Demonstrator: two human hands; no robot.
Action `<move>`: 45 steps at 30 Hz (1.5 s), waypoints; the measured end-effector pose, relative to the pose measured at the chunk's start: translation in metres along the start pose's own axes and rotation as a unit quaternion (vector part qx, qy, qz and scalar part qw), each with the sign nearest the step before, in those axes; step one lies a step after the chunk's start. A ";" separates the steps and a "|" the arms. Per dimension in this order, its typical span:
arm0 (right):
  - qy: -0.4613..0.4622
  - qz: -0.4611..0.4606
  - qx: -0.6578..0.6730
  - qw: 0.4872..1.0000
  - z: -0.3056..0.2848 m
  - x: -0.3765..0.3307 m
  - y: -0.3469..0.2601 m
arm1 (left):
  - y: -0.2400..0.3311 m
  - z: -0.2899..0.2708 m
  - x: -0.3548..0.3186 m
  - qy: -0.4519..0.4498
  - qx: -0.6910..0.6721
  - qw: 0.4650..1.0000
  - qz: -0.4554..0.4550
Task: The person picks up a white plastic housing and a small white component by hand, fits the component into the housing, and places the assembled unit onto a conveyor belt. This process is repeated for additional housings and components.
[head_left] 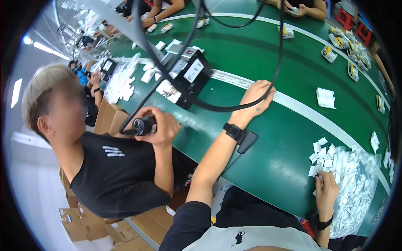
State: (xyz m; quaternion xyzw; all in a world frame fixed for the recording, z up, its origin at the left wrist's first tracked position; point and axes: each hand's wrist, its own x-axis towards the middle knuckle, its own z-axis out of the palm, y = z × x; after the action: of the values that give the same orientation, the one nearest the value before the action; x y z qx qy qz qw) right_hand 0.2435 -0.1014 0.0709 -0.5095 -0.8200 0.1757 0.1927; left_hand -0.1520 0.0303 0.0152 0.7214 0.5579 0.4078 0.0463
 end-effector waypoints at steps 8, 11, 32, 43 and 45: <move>0.004 0.026 -0.020 0.999 -0.002 0.003 -0.005 | 0.005 0.007 -0.015 0.046 -0.025 0.999 -0.003; 0.118 -0.002 -0.048 0.992 0.000 0.004 -0.008 | 0.004 0.008 -0.018 0.029 -0.070 0.996 -0.037; 0.103 0.070 0.181 0.976 0.042 -0.036 -0.055 | -0.005 0.008 -0.010 0.011 -0.059 0.998 -0.015; 0.109 0.007 0.104 0.989 0.068 -0.041 -0.056 | 0.004 0.002 -0.016 -0.018 -0.019 1.000 -0.011; 0.090 0.017 0.113 0.989 0.065 -0.036 -0.057 | 0.003 0.001 -0.016 -0.017 -0.023 1.000 -0.008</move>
State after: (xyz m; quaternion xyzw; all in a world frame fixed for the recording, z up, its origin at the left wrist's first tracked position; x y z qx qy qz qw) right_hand 0.1822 -0.1638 0.0373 -0.5121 -0.7652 0.2240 0.3195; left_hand -0.1501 0.0164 0.0075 0.7227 0.5533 0.4073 0.0754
